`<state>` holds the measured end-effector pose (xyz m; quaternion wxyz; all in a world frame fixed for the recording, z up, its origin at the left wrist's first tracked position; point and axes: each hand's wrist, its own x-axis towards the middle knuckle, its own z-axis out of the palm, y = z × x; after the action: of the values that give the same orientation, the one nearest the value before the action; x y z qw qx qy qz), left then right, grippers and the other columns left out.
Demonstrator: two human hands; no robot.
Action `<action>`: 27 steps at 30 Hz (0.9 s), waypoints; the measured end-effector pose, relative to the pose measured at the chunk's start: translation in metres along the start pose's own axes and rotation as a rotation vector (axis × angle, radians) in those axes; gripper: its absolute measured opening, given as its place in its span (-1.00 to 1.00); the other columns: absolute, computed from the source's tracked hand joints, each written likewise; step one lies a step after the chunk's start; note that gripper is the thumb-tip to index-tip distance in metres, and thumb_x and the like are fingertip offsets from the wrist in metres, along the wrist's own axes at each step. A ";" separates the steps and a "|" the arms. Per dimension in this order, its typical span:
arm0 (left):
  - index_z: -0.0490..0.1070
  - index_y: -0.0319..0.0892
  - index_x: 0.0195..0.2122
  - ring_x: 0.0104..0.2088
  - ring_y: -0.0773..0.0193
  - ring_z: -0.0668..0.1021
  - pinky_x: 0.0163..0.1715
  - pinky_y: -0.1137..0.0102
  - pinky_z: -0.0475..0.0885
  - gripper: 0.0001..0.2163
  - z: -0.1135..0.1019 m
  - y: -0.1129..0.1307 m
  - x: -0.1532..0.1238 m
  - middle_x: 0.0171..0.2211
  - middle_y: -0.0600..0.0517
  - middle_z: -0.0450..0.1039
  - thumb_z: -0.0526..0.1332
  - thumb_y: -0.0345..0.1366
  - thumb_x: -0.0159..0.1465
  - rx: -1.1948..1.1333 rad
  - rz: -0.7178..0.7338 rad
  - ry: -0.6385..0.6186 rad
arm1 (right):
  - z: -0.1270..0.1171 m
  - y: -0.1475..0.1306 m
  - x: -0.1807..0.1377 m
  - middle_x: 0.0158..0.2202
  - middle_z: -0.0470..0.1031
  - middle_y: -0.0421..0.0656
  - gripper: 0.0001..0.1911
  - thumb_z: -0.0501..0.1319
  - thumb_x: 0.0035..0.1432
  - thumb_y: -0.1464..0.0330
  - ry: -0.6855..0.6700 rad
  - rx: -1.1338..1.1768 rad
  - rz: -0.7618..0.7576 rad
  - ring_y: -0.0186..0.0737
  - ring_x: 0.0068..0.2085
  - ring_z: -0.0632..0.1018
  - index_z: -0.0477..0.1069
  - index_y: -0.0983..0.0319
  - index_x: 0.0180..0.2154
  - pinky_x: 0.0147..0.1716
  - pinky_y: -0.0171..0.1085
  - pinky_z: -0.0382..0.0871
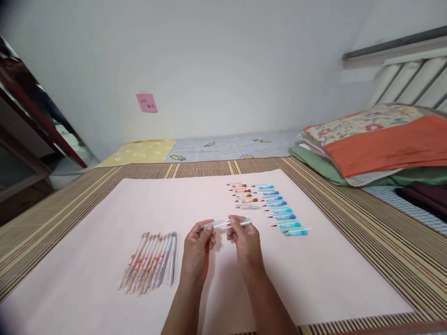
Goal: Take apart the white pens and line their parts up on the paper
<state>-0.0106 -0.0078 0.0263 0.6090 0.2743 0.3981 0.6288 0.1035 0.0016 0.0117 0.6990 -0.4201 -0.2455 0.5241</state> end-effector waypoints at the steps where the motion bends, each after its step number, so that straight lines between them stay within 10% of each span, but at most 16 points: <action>1: 0.53 -0.27 -0.26 -0.61 0.43 0.34 -0.56 0.50 0.20 -0.65 0.000 0.000 0.001 -0.62 0.12 0.40 0.48 -0.17 -0.01 -0.012 0.003 0.002 | 0.000 0.000 0.000 -0.62 0.43 -0.27 -0.59 0.54 -0.16 0.16 -0.015 0.001 0.008 -0.37 -0.56 0.42 0.56 0.26 -0.32 -0.55 -0.36 0.32; 14: 0.54 -0.26 -0.26 -0.58 0.41 0.37 -0.55 0.50 0.18 -0.61 -0.007 -0.009 0.008 -0.57 0.08 0.44 0.50 -0.15 -0.06 -0.042 0.038 0.131 | 0.006 0.012 -0.006 -0.48 0.55 -0.19 -0.56 0.51 -0.07 0.14 -0.204 0.045 0.170 -0.30 -0.49 0.54 0.54 0.27 -0.22 -0.47 -0.31 0.47; 27: 0.51 -0.25 -0.33 -0.64 0.45 0.30 -0.59 0.51 0.14 -0.69 -0.002 -0.005 0.004 -0.61 0.12 0.40 0.46 -0.19 -0.03 -0.035 0.009 0.094 | 0.012 0.014 -0.008 -0.53 0.55 -0.25 -0.44 0.57 -0.25 0.17 -0.108 -0.106 0.056 -0.27 -0.54 0.55 0.45 0.22 -0.22 -0.50 -0.27 0.51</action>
<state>-0.0103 -0.0047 0.0209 0.5914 0.2355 0.4141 0.6506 0.0841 -0.0003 0.0066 0.6465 -0.4342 -0.2985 0.5517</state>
